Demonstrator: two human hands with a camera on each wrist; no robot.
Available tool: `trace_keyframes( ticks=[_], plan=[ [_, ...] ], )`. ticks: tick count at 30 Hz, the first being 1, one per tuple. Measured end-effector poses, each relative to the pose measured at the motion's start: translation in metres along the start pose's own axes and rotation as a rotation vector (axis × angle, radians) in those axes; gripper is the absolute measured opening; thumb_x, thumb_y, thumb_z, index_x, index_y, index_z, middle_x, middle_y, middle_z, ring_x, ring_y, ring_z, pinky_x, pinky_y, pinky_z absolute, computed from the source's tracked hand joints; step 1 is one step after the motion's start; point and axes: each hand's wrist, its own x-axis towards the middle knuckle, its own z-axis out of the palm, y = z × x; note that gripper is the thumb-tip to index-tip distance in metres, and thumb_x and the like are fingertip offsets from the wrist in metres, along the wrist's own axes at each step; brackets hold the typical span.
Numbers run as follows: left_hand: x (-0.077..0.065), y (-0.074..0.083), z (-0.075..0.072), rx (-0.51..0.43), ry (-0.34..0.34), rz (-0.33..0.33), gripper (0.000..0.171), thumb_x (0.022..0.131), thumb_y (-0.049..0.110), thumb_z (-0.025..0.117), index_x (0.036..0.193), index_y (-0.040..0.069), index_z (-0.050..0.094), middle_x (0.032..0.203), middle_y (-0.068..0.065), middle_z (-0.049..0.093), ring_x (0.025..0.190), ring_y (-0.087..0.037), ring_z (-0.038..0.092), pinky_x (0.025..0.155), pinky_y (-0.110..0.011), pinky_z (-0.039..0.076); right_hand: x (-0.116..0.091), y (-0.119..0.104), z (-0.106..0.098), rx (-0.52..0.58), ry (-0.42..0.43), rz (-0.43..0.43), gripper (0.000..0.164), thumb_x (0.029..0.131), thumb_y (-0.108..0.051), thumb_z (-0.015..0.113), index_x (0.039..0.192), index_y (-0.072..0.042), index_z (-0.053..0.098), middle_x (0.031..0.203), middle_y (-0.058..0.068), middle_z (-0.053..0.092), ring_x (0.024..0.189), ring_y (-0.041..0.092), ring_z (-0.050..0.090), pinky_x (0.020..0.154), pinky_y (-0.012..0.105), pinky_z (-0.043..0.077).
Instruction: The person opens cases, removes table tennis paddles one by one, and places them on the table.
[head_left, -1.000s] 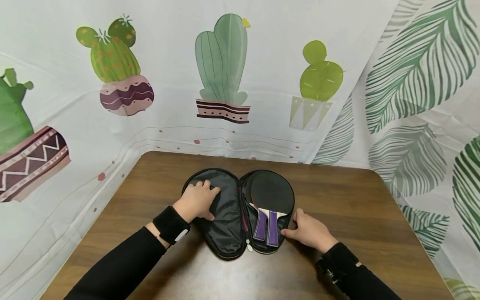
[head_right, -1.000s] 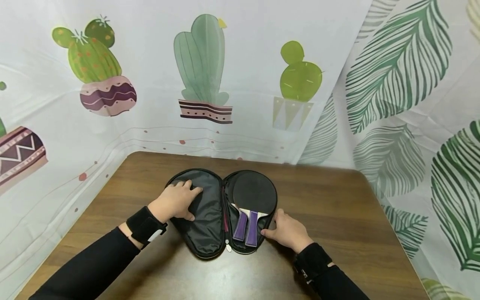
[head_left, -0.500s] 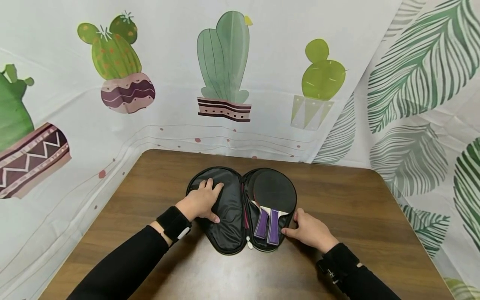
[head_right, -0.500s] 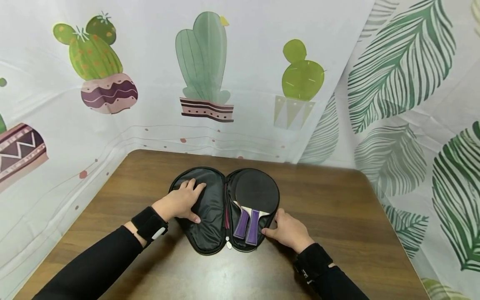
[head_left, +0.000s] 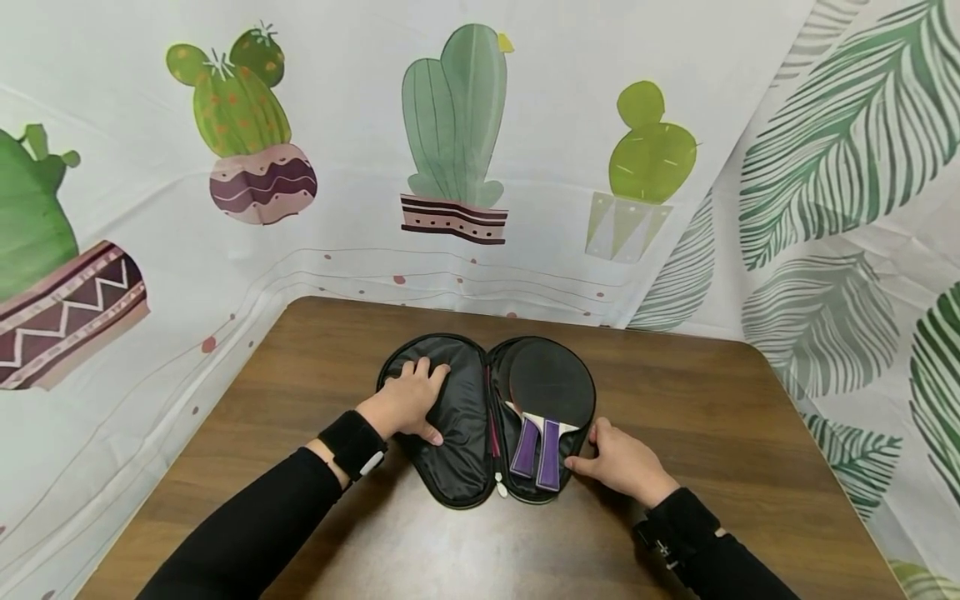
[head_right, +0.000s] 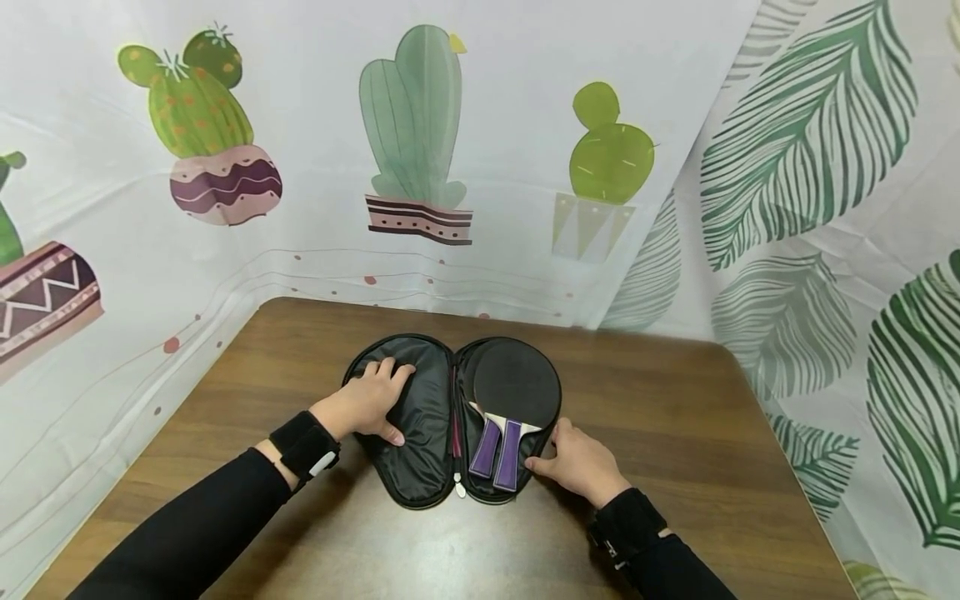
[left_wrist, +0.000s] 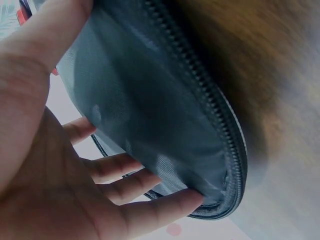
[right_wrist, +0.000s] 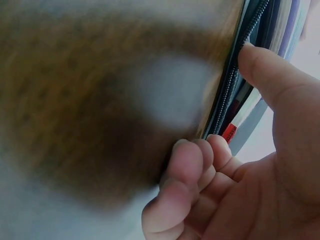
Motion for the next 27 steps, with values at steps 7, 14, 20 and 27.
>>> trace_keyframes(
  ticks=[7,14,20,27],
  plan=[
    [0.001,0.003,0.004,0.013,0.002,-0.036,0.125,0.063,0.066,0.082,0.157,0.010,0.022,0.154,-0.026,0.027,0.138,-0.047,0.033,0.091,-0.065,0.048,0.002,-0.006,0.001,-0.001,0.029,0.008,0.065,0.079,-0.049,0.080,0.118,-0.005,0.051,0.081,0.003,0.062,0.068,0.015,0.056,0.060,0.036,0.045],
    [0.004,0.011,0.003,0.008,-0.031,-0.069,0.121,0.066,0.060,0.084,0.157,0.011,0.020,0.157,-0.027,0.021,0.143,-0.048,0.027,0.096,-0.070,0.042,0.004,-0.027,0.002,0.101,0.093,0.016,0.071,0.089,-0.027,0.065,0.148,-0.002,0.035,0.061,-0.001,0.055,0.048,0.015,0.049,0.045,0.032,0.036],
    [0.002,0.011,0.004,-0.001,-0.066,-0.098,0.121,0.068,0.059,0.082,0.159,0.013,0.016,0.159,-0.026,0.017,0.146,-0.047,0.022,0.101,-0.070,0.039,0.013,-0.048,0.008,0.047,0.098,-0.035,0.078,0.091,-0.047,0.066,0.147,0.002,0.042,0.075,0.004,0.067,0.058,0.014,0.058,0.054,0.036,0.049],
    [-0.001,0.011,0.001,-0.005,-0.066,-0.100,0.120,0.069,0.059,0.082,0.159,0.013,0.016,0.160,-0.027,0.016,0.146,-0.046,0.022,0.102,-0.069,0.039,0.019,-0.059,0.009,0.005,0.089,-0.054,0.077,0.092,-0.044,0.069,0.144,0.006,0.045,0.108,0.023,0.071,0.084,0.025,0.070,0.079,0.049,0.057]
  ],
)
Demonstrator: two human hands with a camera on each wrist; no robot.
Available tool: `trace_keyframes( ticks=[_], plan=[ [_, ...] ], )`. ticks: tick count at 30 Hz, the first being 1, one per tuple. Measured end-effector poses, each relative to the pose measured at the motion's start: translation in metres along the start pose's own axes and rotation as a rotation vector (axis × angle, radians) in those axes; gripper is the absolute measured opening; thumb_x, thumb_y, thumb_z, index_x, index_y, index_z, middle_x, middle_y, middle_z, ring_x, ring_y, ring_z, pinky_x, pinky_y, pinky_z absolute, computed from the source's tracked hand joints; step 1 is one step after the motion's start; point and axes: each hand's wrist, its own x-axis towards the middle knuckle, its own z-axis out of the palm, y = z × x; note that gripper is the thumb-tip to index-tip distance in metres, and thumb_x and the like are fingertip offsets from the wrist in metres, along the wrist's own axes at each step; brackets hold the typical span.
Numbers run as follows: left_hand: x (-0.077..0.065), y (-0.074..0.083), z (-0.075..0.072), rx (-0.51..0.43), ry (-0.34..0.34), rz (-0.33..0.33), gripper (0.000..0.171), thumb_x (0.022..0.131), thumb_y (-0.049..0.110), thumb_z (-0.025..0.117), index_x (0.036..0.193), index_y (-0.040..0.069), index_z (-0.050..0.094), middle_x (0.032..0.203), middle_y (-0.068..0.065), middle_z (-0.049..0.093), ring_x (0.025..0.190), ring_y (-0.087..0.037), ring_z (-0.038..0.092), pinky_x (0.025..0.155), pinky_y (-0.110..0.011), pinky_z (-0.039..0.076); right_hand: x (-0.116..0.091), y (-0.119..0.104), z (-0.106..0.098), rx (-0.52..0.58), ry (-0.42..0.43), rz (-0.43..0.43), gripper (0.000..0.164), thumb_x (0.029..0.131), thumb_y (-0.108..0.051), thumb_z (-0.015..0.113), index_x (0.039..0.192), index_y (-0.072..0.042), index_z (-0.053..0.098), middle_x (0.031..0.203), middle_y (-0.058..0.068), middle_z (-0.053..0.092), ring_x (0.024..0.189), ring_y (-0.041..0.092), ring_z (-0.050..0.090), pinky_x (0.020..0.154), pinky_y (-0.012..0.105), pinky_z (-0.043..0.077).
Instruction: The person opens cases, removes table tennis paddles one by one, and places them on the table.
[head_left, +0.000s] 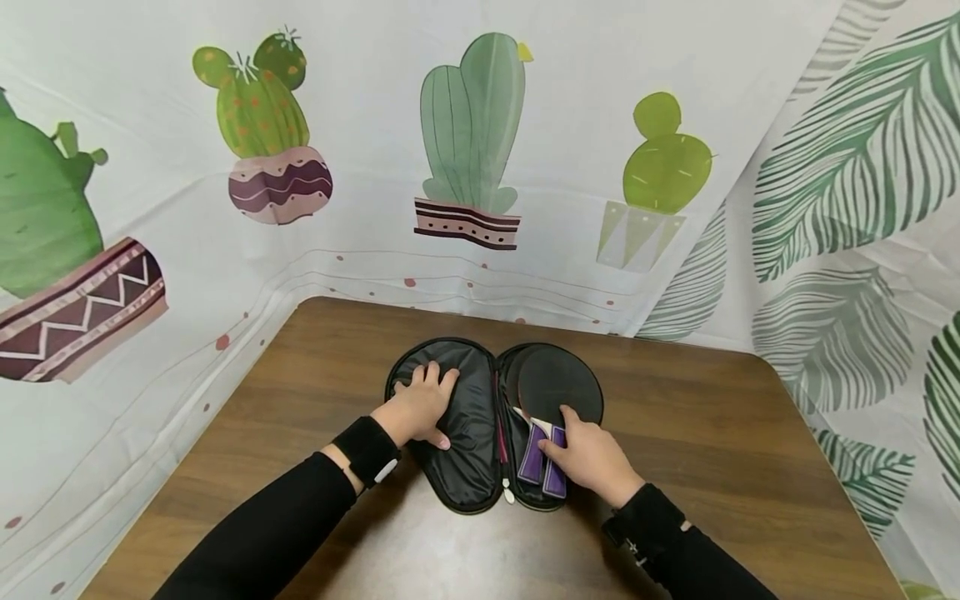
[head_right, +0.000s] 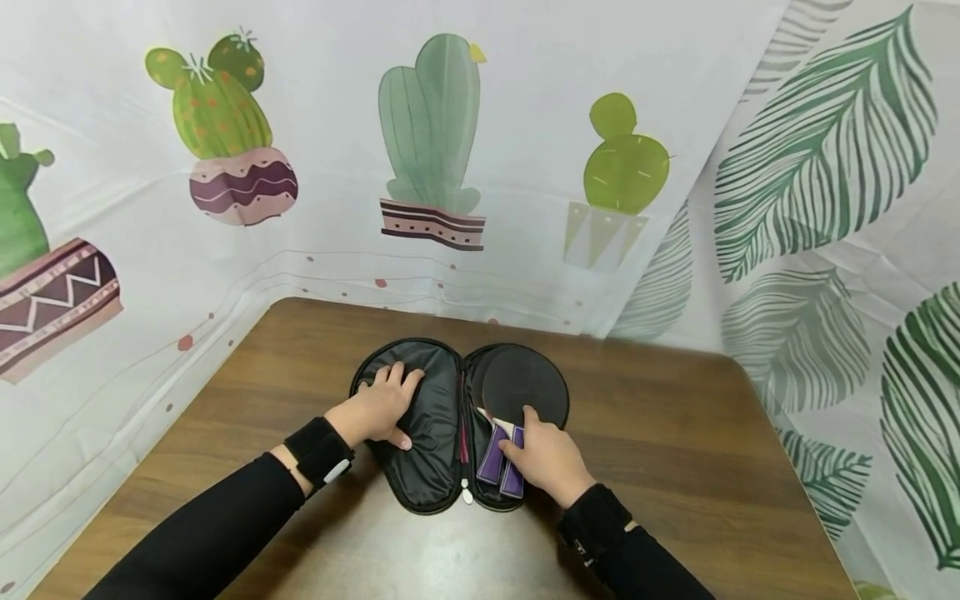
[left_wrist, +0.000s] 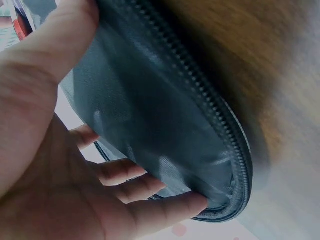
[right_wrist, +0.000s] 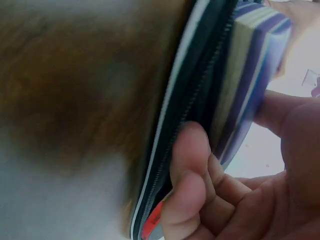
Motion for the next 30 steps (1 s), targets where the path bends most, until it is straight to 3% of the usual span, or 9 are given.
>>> trace_keyframes(
  ticks=[2,5,8,11,14,16,19,21,30],
  plan=[
    [0.000,0.001,-0.001,0.000,-0.009,-0.005,0.121,0.070,0.058,0.082,0.159,0.013,0.015,0.160,-0.027,0.014,0.147,-0.047,0.021,0.102,-0.069,0.038,0.000,0.001,-0.001,0.000,0.008,-0.013,0.073,0.092,-0.039,0.069,0.145,0.006,0.045,0.108,0.021,0.072,0.084,0.024,0.070,0.078,0.047,0.057],
    [0.000,0.003,-0.003,-0.003,-0.030,-0.018,0.121,0.070,0.057,0.082,0.160,0.013,0.013,0.161,-0.028,0.012,0.147,-0.047,0.019,0.103,-0.070,0.037,-0.002,0.002,-0.003,0.014,0.018,-0.020,0.070,0.091,-0.032,0.067,0.146,0.006,0.046,0.085,0.011,0.070,0.066,0.018,0.063,0.063,0.038,0.053],
    [-0.001,0.003,-0.004,-0.001,-0.046,-0.034,0.121,0.070,0.056,0.082,0.160,0.013,0.013,0.162,-0.027,0.010,0.148,-0.047,0.017,0.104,-0.070,0.035,-0.004,0.006,-0.004,0.042,0.034,-0.007,0.068,0.087,-0.026,0.064,0.147,0.003,0.046,0.058,-0.003,0.048,0.048,0.011,0.041,0.048,0.029,0.036],
    [0.000,0.004,-0.003,0.005,-0.060,-0.036,0.122,0.070,0.056,0.082,0.161,0.013,0.013,0.162,-0.028,0.009,0.148,-0.048,0.016,0.104,-0.070,0.035,-0.008,0.015,-0.006,0.020,0.084,-0.025,0.065,0.085,-0.023,0.063,0.145,0.001,0.051,0.052,-0.008,0.033,0.043,0.008,0.027,0.043,0.026,0.026],
    [0.000,0.005,-0.002,0.007,-0.059,-0.030,0.122,0.070,0.056,0.082,0.161,0.013,0.013,0.162,-0.029,0.009,0.148,-0.049,0.015,0.104,-0.070,0.035,-0.011,0.025,-0.011,-0.021,0.147,-0.068,0.062,0.084,-0.020,0.063,0.142,0.000,0.054,0.053,-0.007,0.035,0.044,0.007,0.026,0.042,0.025,0.024],
    [0.001,0.006,-0.002,0.010,-0.061,-0.029,0.123,0.070,0.056,0.082,0.161,0.012,0.013,0.162,-0.030,0.009,0.148,-0.049,0.015,0.104,-0.070,0.036,-0.012,0.033,-0.017,-0.047,0.185,-0.092,0.062,0.083,-0.020,0.064,0.141,-0.001,0.056,0.058,-0.003,0.048,0.047,0.008,0.033,0.043,0.025,0.029],
    [0.002,0.006,-0.001,0.009,-0.063,-0.029,0.123,0.070,0.056,0.083,0.161,0.012,0.013,0.162,-0.030,0.008,0.148,-0.049,0.015,0.104,-0.071,0.036,-0.009,0.050,-0.029,-0.068,0.220,-0.097,0.062,0.082,-0.021,0.066,0.140,-0.001,0.057,0.075,0.010,0.066,0.053,0.013,0.045,0.048,0.030,0.040],
    [0.002,0.006,0.000,0.005,-0.061,-0.028,0.122,0.071,0.055,0.083,0.161,0.012,0.013,0.162,-0.030,0.008,0.148,-0.050,0.015,0.103,-0.071,0.036,-0.005,0.065,-0.039,-0.086,0.236,-0.100,0.062,0.081,-0.021,0.067,0.138,0.000,0.059,0.086,0.017,0.070,0.059,0.016,0.050,0.053,0.035,0.045],
    [0.001,0.005,0.002,-0.020,-0.048,-0.026,0.119,0.072,0.054,0.082,0.161,0.012,0.014,0.162,-0.031,0.007,0.148,-0.050,0.013,0.103,-0.073,0.034,-0.003,0.151,-0.087,-0.152,0.100,-0.008,0.064,0.090,-0.026,0.059,0.144,0.006,0.049,0.103,0.027,0.068,0.068,0.021,0.056,0.061,0.040,0.047]
  ],
)
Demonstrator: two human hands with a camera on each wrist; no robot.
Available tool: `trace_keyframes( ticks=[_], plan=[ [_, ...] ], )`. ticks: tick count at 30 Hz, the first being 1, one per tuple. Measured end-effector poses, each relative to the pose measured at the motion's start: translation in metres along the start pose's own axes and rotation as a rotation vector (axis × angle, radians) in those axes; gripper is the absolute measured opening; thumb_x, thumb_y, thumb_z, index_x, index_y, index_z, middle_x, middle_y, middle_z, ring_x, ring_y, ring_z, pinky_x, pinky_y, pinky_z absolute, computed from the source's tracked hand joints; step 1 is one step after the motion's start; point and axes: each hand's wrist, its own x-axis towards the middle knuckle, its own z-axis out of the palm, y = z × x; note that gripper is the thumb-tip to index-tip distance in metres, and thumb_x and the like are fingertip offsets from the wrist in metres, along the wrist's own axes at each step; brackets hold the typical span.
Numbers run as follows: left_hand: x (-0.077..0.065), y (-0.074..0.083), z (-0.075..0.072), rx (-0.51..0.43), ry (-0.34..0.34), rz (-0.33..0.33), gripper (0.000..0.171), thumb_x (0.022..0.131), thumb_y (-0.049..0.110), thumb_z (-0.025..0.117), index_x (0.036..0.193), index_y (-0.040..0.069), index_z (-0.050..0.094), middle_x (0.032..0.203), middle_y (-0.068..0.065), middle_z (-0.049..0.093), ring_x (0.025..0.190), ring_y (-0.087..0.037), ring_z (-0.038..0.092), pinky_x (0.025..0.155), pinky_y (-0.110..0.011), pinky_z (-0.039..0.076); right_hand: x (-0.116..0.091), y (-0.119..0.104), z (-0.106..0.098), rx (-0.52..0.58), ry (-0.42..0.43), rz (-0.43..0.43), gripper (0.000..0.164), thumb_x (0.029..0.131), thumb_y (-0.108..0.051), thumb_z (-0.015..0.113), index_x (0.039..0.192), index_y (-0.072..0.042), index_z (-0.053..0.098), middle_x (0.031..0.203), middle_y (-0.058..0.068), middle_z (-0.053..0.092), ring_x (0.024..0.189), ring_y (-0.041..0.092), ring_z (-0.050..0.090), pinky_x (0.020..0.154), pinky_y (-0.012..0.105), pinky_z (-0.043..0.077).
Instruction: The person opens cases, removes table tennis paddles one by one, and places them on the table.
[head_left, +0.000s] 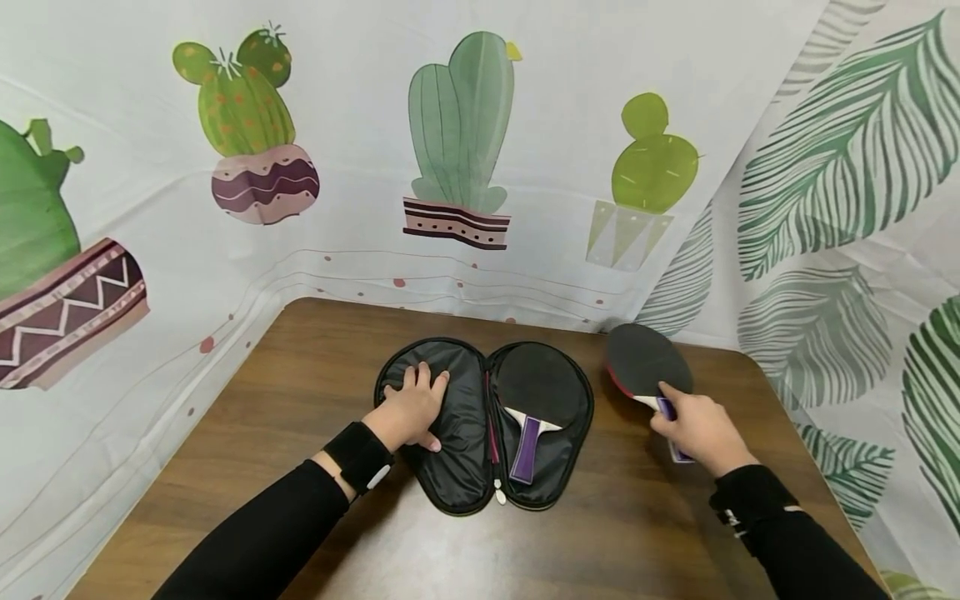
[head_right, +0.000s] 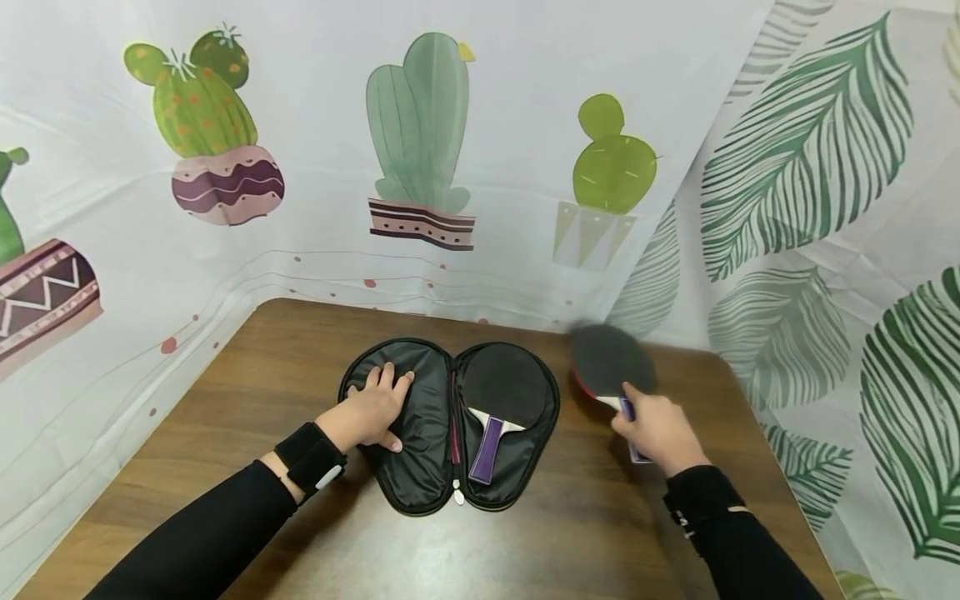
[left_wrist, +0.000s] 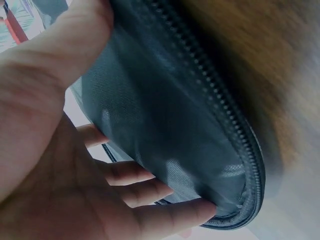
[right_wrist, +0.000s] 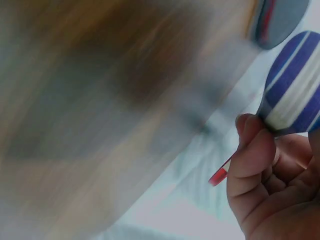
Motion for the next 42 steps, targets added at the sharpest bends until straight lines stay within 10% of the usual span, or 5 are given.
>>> trace_keyframes(
  ticks=[17,32,36,42],
  plan=[
    [-0.005,-0.012,-0.009,0.042,0.027,0.023,0.120,0.072,0.055,0.082,0.161,0.009,0.015,0.160,-0.034,0.009,0.146,-0.053,0.016,0.100,-0.073,0.037,-0.044,0.127,0.004,0.043,-0.046,0.138,0.065,0.099,-0.029,0.051,0.147,0.013,0.037,0.055,-0.004,0.030,0.048,0.013,0.029,0.049,0.031,0.024],
    [-0.003,-0.006,-0.021,0.053,0.052,0.037,0.118,0.073,0.056,0.081,0.160,0.008,0.017,0.160,-0.034,0.012,0.146,-0.053,0.018,0.099,-0.073,0.039,-0.038,0.123,-0.014,-0.099,-0.121,0.079,0.059,0.095,-0.019,0.052,0.140,0.017,0.044,0.056,0.001,0.036,0.052,0.015,0.029,0.054,0.033,0.025],
    [-0.005,-0.003,-0.015,0.041,0.005,0.021,0.118,0.073,0.054,0.082,0.160,0.009,0.017,0.160,-0.033,0.011,0.146,-0.053,0.017,0.100,-0.073,0.038,-0.035,0.114,-0.015,-0.186,-0.174,0.085,0.057,0.098,-0.027,0.054,0.132,0.019,0.050,0.084,0.027,0.060,0.072,0.040,0.056,0.065,0.048,0.047],
    [-0.007,0.001,-0.006,0.029,0.008,0.028,0.117,0.072,0.053,0.083,0.159,0.007,0.020,0.159,-0.034,0.014,0.145,-0.053,0.019,0.098,-0.073,0.039,-0.019,0.069,0.002,-0.190,-0.021,0.065,0.067,0.104,-0.043,0.048,0.129,0.019,0.051,0.122,0.044,0.051,0.109,0.060,0.053,0.090,0.065,0.044]
  ],
)
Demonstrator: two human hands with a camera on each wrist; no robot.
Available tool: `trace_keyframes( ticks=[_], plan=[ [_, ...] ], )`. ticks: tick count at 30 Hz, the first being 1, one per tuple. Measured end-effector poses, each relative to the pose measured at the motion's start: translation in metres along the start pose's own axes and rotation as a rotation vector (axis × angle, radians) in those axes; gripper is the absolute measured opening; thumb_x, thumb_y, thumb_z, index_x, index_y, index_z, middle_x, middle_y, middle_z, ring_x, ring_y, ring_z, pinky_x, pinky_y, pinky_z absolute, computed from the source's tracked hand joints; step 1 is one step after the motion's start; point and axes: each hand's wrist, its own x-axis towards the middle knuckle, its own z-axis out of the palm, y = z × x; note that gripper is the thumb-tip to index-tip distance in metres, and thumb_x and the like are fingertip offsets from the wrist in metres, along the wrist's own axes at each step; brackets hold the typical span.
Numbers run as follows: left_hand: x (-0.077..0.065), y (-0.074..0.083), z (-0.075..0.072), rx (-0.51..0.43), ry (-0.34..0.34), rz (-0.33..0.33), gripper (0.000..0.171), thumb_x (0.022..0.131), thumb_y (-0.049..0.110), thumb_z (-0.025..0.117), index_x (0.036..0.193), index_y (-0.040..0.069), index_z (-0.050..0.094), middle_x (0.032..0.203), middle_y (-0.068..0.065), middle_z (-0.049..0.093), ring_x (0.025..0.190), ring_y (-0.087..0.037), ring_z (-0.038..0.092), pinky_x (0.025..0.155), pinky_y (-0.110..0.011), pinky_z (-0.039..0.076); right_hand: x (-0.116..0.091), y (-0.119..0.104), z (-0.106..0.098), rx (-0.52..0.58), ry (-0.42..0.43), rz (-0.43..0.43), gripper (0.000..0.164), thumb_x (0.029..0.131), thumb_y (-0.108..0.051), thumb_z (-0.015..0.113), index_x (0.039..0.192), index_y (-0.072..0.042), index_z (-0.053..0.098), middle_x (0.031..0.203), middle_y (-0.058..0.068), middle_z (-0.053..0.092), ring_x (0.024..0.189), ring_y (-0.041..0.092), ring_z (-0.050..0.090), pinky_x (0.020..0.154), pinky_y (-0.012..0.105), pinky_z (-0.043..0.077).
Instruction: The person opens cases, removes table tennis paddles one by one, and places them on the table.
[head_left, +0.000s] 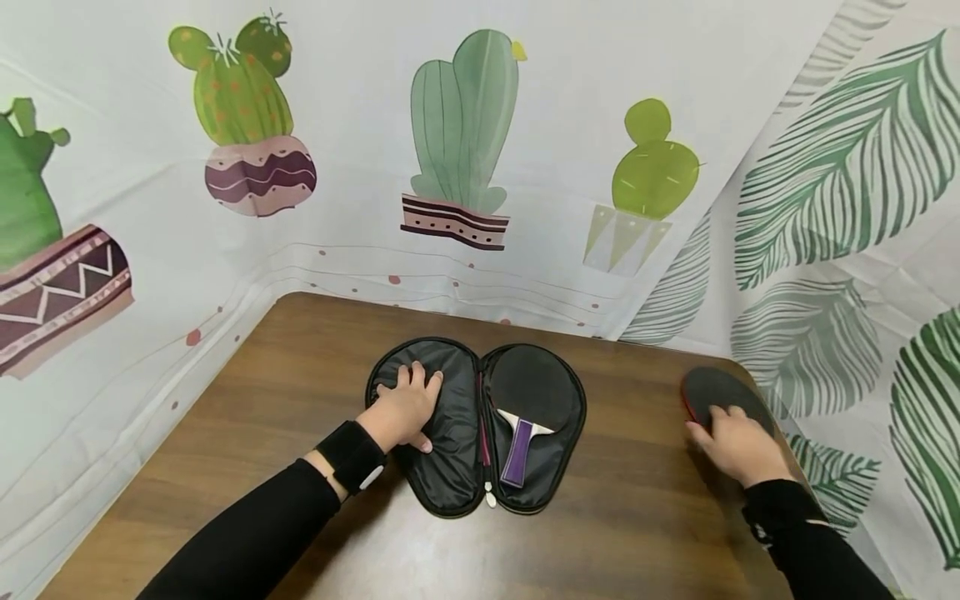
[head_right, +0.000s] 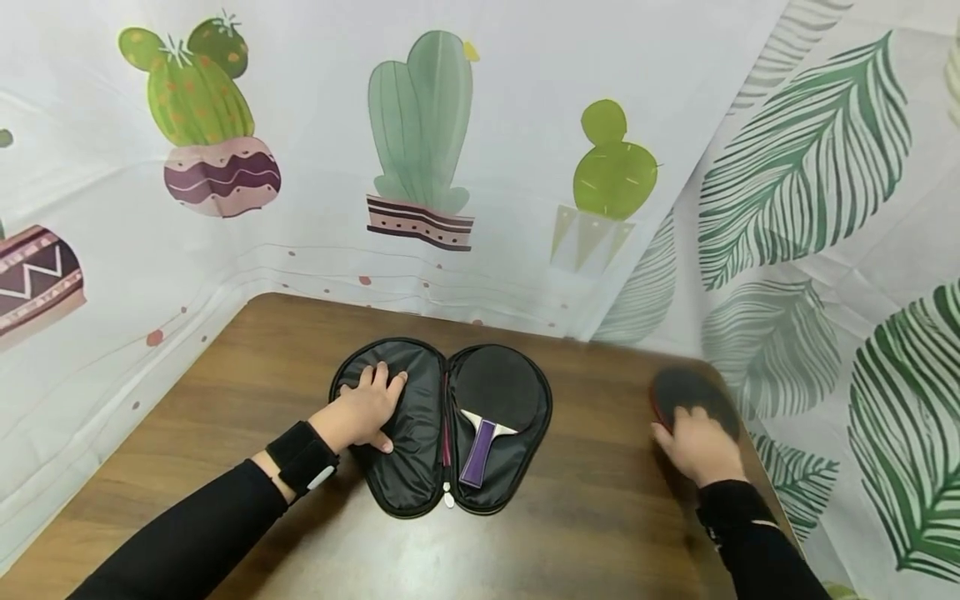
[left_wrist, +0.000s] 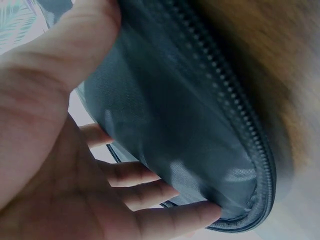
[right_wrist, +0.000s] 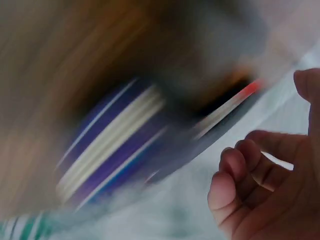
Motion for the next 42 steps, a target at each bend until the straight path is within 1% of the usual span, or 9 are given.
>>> trace_keyframes(
  ticks=[5,8,11,14,17,21,24,33,42],
  plan=[
    [-0.001,-0.001,0.000,0.035,0.017,-0.003,0.116,0.073,0.054,0.083,0.158,0.006,0.022,0.158,-0.035,0.017,0.144,-0.054,0.022,0.098,-0.071,0.041,0.017,-0.088,0.012,0.104,0.121,-0.104,0.067,0.101,-0.047,0.052,0.139,0.009,0.048,0.128,0.034,0.059,0.114,0.050,0.059,0.096,0.060,0.046],
    [-0.002,0.000,0.001,0.062,0.036,0.002,0.116,0.072,0.057,0.082,0.158,0.006,0.023,0.157,-0.035,0.019,0.143,-0.053,0.025,0.099,-0.068,0.042,0.020,-0.142,0.017,0.141,0.122,-0.178,0.070,0.100,-0.050,0.054,0.143,0.004,0.046,0.126,0.027,0.064,0.110,0.042,0.065,0.093,0.055,0.051],
    [-0.002,0.003,0.001,0.077,0.049,0.012,0.115,0.072,0.059,0.081,0.158,0.006,0.024,0.156,-0.035,0.021,0.142,-0.053,0.027,0.099,-0.067,0.043,0.020,-0.185,0.017,0.184,0.096,-0.202,0.071,0.098,-0.055,0.054,0.143,-0.001,0.048,0.104,0.018,0.073,0.092,0.033,0.071,0.079,0.050,0.056],
    [-0.003,0.005,0.002,0.068,0.056,0.014,0.115,0.073,0.058,0.081,0.158,0.006,0.024,0.157,-0.035,0.021,0.143,-0.053,0.026,0.100,-0.067,0.042,0.020,-0.217,0.017,0.211,0.054,-0.184,0.070,0.096,-0.059,0.055,0.141,-0.006,0.052,0.078,0.007,0.070,0.070,0.024,0.068,0.063,0.044,0.055],
    [-0.003,0.007,0.004,0.051,0.061,0.015,0.114,0.073,0.057,0.082,0.158,0.006,0.024,0.157,-0.034,0.020,0.144,-0.053,0.025,0.101,-0.068,0.041,0.018,-0.237,0.020,0.205,0.008,-0.161,0.072,0.093,-0.063,0.057,0.139,-0.008,0.054,0.075,0.006,0.069,0.063,0.021,0.065,0.056,0.041,0.052],
    [-0.004,0.008,0.004,0.047,0.068,0.004,0.114,0.072,0.056,0.082,0.158,0.007,0.024,0.157,-0.034,0.020,0.144,-0.053,0.025,0.101,-0.067,0.041,0.015,-0.250,0.027,0.205,-0.029,-0.169,0.077,0.089,-0.062,0.063,0.141,-0.006,0.051,0.079,0.008,0.071,0.062,0.021,0.065,0.052,0.039,0.051],
    [-0.005,0.007,0.005,0.050,0.086,-0.001,0.115,0.072,0.056,0.083,0.157,0.007,0.025,0.156,-0.034,0.021,0.143,-0.053,0.026,0.100,-0.067,0.042,0.016,-0.253,0.027,0.233,-0.057,-0.168,0.077,0.086,-0.053,0.067,0.145,-0.006,0.047,0.066,0.002,0.063,0.053,0.016,0.056,0.047,0.034,0.045],
    [-0.005,0.004,0.006,0.051,0.062,-0.022,0.118,0.071,0.057,0.082,0.158,0.005,0.023,0.157,-0.036,0.020,0.143,-0.055,0.025,0.100,-0.068,0.041,0.013,-0.241,0.020,0.332,-0.106,-0.182,0.074,0.081,-0.024,0.065,0.150,-0.009,0.044,0.049,-0.004,0.041,0.040,0.011,0.036,0.040,0.027,0.029],
    [-0.003,0.007,0.002,0.024,0.028,-0.013,0.117,0.073,0.057,0.081,0.159,0.007,0.020,0.159,-0.035,0.015,0.145,-0.054,0.021,0.102,-0.069,0.039,0.009,-0.216,0.006,0.416,-0.016,-0.141,0.063,0.080,-0.022,0.065,0.143,-0.020,0.058,0.046,-0.009,0.031,0.039,0.008,0.027,0.041,0.024,0.024]
  ],
)
